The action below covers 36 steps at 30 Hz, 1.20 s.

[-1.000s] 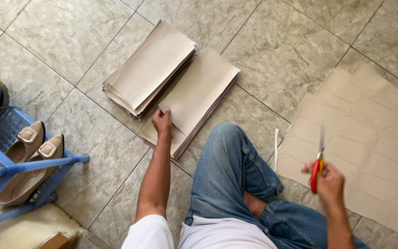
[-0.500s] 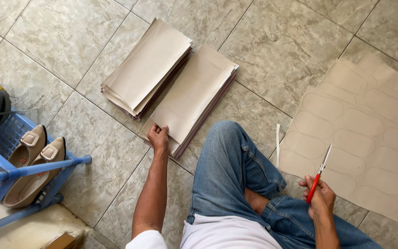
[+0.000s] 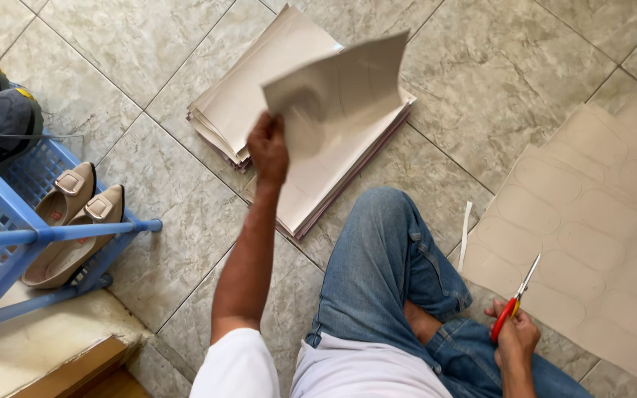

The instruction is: The person sits cross-legged on the tiled floor and cuts outlined insole or shoe-pattern shapes from large paper sheets using scissors. They cut along the drawn outlines, set finished cut pieces onto a growing stack beside them, and pick up new sheets to continue cutting.

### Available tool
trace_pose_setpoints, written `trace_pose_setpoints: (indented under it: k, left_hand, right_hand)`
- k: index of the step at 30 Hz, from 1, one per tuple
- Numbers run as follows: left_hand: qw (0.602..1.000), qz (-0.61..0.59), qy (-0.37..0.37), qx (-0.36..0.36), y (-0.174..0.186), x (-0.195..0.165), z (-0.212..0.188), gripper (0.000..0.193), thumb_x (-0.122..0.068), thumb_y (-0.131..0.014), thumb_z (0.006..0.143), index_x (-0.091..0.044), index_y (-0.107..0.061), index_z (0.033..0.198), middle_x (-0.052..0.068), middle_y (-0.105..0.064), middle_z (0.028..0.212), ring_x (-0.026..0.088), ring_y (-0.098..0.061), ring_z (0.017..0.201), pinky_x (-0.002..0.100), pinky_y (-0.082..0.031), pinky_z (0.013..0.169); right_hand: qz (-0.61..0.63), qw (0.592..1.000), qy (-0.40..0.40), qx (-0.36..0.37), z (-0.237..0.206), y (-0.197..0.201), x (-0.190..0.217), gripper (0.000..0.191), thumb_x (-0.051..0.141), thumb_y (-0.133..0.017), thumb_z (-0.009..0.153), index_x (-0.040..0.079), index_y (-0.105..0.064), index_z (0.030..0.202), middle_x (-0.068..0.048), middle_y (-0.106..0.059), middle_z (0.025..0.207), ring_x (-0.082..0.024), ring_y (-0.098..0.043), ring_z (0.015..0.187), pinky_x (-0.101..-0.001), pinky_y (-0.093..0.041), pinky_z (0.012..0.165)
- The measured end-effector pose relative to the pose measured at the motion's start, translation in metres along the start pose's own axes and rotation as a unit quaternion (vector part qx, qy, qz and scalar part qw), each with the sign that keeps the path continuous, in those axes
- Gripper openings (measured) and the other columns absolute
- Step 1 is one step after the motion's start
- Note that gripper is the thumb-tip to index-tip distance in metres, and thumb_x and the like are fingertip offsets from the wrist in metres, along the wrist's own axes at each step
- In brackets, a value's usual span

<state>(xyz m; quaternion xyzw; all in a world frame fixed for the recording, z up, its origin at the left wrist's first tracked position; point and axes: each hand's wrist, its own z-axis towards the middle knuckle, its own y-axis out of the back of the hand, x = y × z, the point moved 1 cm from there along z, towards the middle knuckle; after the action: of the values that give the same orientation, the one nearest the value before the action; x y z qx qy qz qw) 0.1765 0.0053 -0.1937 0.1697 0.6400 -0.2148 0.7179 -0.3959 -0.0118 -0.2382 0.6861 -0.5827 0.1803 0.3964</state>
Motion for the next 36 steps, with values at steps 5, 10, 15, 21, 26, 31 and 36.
trace_pose_setpoints:
  k: [5, 10, 15, 21, 26, 31, 36]
  left_hand:
    - [0.982, -0.170, 0.013, -0.080, 0.045, 0.021, 0.072, 0.023, 0.003, -0.059, 0.100, 0.004, -0.068, 0.121, 0.010, -0.075, 0.109, 0.014, -0.070, 0.094, 0.027, -0.059, 0.084]
    - [0.976, -0.112, 0.108, -0.151, 0.075, 0.074, 0.075, 0.024, 0.007, -0.059, 0.097, 0.004, -0.069, 0.118, 0.011, -0.076, 0.105, 0.014, -0.070, 0.087, 0.027, -0.058, 0.077]
    - [0.975, -0.097, 0.115, -0.166, 0.090, 0.095, 0.061, 0.022, 0.009, -0.058, 0.097, 0.004, -0.068, 0.117, 0.010, -0.076, 0.105, 0.014, -0.070, 0.086, 0.026, -0.057, 0.076]
    - [0.974, -0.073, 0.126, -0.175, 0.113, 0.098, 0.053, 0.021, 0.008, -0.059, 0.097, 0.005, -0.067, 0.115, 0.011, -0.077, 0.104, 0.015, -0.072, 0.087, 0.026, -0.058, 0.077]
    - [0.979, 0.001, 0.079, -0.187, 0.124, 0.095, 0.053, 0.033, 0.009, -0.062, 0.095, 0.006, -0.062, 0.128, 0.019, -0.072, 0.120, 0.019, -0.072, 0.101, 0.030, -0.059, 0.086]
    - [0.927, 0.238, -0.039, -0.286, 0.082, 0.061, 0.016, 0.073, 0.009, -0.071, 0.092, 0.000, -0.036, 0.156, 0.021, -0.038, 0.160, 0.033, -0.041, 0.146, 0.046, -0.035, 0.120]
    - [0.961, 0.236, -0.113, 0.091, -0.043, 0.008, -0.096, 0.043, -0.001, -0.067, 0.102, -0.003, -0.056, 0.143, 0.017, -0.046, 0.159, 0.035, -0.045, 0.150, 0.047, -0.040, 0.122]
  right_hand:
    - [-0.014, 1.000, 0.004, -0.004, -0.001, 0.005, 0.000, 0.027, 0.023, -0.079, 0.094, 0.004, -0.064, 0.107, -0.010, -0.071, 0.087, -0.010, -0.051, 0.056, -0.0254, -0.039, 0.048]
    - [-0.054, 0.998, -0.010, -0.027, 0.003, 0.008, 0.002, 0.027, 0.022, -0.078, 0.095, 0.002, -0.064, 0.108, -0.013, -0.072, 0.090, -0.011, -0.054, 0.057, -0.0256, -0.041, 0.048]
    - [-0.084, 0.996, -0.010, -0.036, 0.011, 0.011, 0.004, 0.029, 0.021, -0.078, 0.097, 0.000, -0.063, 0.110, -0.014, -0.072, 0.090, -0.012, -0.056, 0.058, -0.0252, -0.042, 0.049]
    - [-0.081, 0.996, -0.014, -0.030, 0.015, 0.012, 0.002, 0.030, 0.022, -0.079, 0.095, 0.001, -0.065, 0.111, -0.013, -0.072, 0.090, -0.010, -0.054, 0.059, -0.0233, -0.042, 0.053]
    - [-0.047, 0.999, 0.003, -0.008, 0.014, 0.004, 0.002, 0.030, 0.023, -0.079, 0.093, 0.003, -0.064, 0.109, -0.009, -0.071, 0.087, -0.009, -0.053, 0.057, -0.0236, -0.039, 0.049]
    - [0.051, 0.996, 0.063, -0.029, 0.011, 0.003, 0.002, 0.026, 0.017, -0.082, 0.094, 0.004, -0.064, 0.107, -0.001, -0.054, 0.072, -0.010, -0.047, 0.051, -0.0265, -0.038, 0.043]
    - [0.092, 0.988, 0.069, -0.100, 0.008, 0.010, -0.006, 0.021, 0.016, -0.076, 0.096, 0.004, -0.065, 0.109, -0.005, -0.067, 0.085, -0.013, -0.061, 0.064, -0.0253, -0.048, 0.049]
